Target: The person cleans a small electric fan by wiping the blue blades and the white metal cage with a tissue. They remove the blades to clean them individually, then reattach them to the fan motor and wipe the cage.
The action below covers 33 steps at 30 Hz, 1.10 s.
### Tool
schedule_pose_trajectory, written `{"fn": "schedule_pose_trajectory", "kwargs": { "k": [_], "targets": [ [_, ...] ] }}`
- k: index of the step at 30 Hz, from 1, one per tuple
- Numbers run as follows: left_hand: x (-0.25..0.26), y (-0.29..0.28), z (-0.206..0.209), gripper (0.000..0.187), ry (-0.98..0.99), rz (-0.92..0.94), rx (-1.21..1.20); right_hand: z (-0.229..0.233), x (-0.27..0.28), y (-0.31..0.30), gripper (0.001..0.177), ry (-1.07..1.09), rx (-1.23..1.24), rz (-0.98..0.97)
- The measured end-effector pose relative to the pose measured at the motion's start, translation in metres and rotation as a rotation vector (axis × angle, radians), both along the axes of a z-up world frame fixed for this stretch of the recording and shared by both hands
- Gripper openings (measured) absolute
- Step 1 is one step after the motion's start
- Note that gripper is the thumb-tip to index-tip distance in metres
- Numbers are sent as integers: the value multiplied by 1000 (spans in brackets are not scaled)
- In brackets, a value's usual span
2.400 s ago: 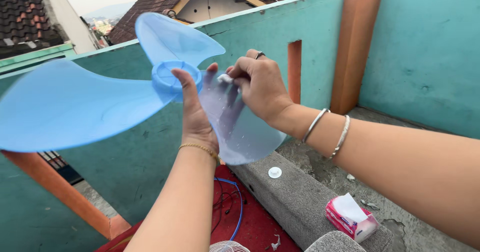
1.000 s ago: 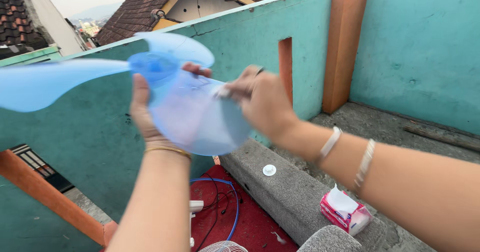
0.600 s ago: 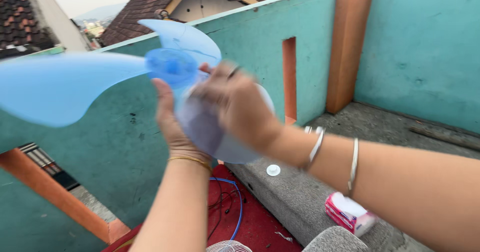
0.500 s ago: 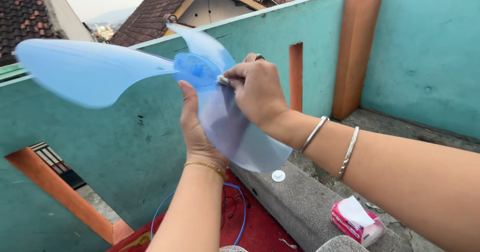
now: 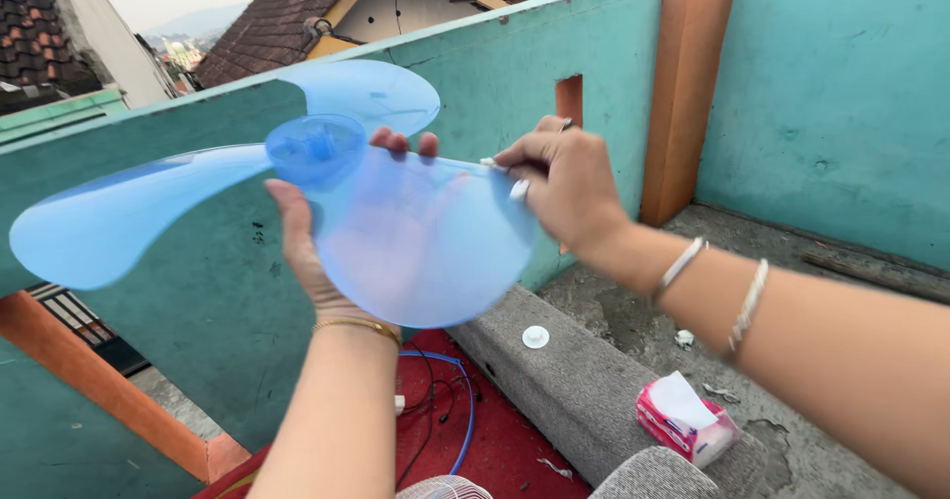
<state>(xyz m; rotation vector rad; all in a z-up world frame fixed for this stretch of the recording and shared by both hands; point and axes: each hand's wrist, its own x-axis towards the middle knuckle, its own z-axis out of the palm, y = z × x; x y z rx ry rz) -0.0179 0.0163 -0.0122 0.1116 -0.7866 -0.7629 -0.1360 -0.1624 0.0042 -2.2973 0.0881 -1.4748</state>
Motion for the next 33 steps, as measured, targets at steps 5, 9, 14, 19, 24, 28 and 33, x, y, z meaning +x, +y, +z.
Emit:
{"fn": "schedule_pose_trajectory", "kwargs": {
  "k": [5,9,14,19,24,28,33],
  "targets": [
    [11,6,-7,89,35,87,29,-31,-44,52,20,1,110,40],
    [20,20,-20,82,70,82,129,-51,-75,76,17,78,-17,277],
    [25,28,-36,76,103,227,313,-102,-59,-14,27,742,242,363],
    [8,-3,-61,66,250,212,406,-165,-36,-169,78,783,504,31],
    [-14,-55,-93,43,276,52,491,-281,-70,-193,54,1286,708,-22],
    [-25,-98,-122,31,302,26,612,-355,-95,-173,44,1392,585,-98],
    [-31,-116,-160,31,375,42,736,-399,-109,-158,46,1345,869,-213]
  ]
}}
